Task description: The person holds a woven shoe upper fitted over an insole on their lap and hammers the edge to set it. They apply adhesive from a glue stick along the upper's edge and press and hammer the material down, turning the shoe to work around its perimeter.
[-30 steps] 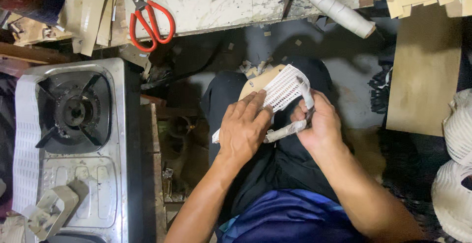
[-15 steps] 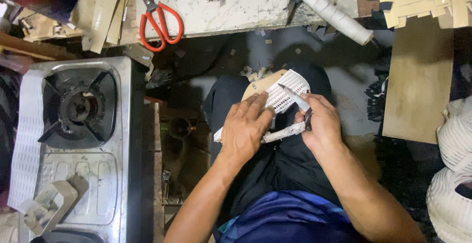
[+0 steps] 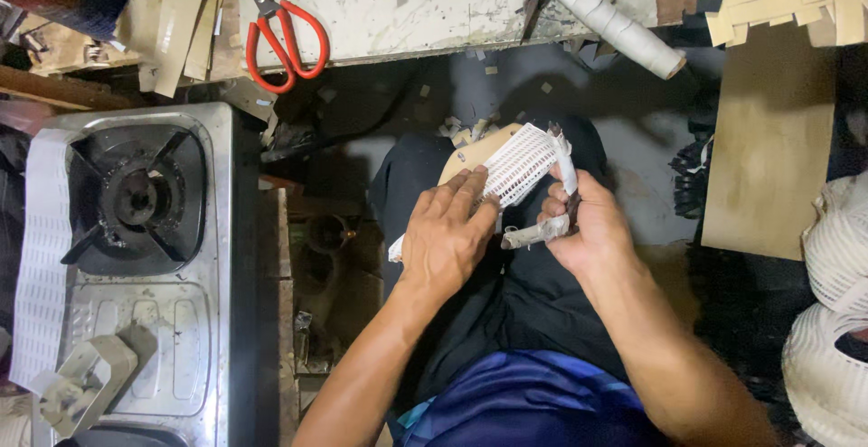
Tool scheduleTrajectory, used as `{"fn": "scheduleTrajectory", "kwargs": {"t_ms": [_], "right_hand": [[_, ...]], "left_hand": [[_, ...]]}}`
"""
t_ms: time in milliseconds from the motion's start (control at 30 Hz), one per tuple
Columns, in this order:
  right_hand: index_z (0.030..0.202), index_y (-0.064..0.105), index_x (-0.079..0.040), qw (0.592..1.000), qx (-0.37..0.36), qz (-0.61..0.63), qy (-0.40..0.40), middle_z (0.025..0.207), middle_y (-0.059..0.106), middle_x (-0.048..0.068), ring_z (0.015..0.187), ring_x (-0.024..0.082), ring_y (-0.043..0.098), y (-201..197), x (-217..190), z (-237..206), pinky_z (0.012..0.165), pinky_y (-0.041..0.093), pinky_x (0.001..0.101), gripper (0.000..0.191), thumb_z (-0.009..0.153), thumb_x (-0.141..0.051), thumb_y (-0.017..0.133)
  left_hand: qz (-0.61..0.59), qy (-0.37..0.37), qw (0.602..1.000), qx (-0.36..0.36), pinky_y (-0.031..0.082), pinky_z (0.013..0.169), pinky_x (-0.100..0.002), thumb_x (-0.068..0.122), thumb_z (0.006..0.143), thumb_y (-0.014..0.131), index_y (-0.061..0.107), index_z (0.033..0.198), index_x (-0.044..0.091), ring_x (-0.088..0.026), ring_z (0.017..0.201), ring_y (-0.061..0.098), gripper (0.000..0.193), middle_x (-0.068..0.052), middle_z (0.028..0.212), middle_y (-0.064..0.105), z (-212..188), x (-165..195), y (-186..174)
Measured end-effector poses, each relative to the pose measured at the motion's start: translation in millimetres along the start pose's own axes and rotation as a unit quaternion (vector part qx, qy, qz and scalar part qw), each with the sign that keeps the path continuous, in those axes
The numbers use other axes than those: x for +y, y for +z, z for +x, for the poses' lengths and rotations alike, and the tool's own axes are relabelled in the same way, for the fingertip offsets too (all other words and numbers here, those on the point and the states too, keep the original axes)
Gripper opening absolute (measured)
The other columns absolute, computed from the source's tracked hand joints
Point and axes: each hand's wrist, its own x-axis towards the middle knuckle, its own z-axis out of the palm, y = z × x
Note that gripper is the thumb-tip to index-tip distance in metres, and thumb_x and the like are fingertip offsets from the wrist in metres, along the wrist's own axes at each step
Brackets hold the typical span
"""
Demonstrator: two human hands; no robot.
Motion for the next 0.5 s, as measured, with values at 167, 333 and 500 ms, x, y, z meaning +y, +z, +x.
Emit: {"fn": "scheduleTrajectory", "kwargs": {"t_ms": [167,333,500], "right_hand": [[0.091,0.062,-0.014,0.999,-0.03,0.016,0.018,0.063,0.044,-0.005,0.053,0.009,0.041,-3,0,3,0.053,0.034,0.0262,0.012,0.096,-0.025,0.063],[0.087,0.056,-0.015,0.997,-0.053,0.047,-0.007,0.063,0.043,-0.006,0.054,0.009,0.041,-9,4,5,0.056,0.036,0.0276,0.015,0.098,-0.023,0.063],[0.085,0.055,-0.012,0.998,-0.032,0.014,-0.058,0.062,0.046,-0.001,0.05,0.013,0.042,-10,11,-2,0.052,0.038,0.0307,0.02,0.099,-0.026,0.056]], "left_hand": [[0.007,-0.002,1.0,-0.001,0.048,0.102,-0.046,0.012,0.082,0.074,0.07,0.112,0.007,-0.035,0.129,0.06,0.031,-0.019,0.14,0.062,1,2,1],[0.013,-0.006,1.0,-0.004,0.048,0.101,-0.046,0.013,0.082,0.074,0.07,0.111,0.007,-0.034,0.129,0.061,0.03,-0.018,0.14,0.062,2,4,1],[0.007,-0.004,1.0,-0.003,0.049,0.101,-0.045,0.013,0.082,0.075,0.069,0.11,0.007,-0.033,0.126,0.062,0.03,-0.017,0.139,0.063,2,0,0]]}}
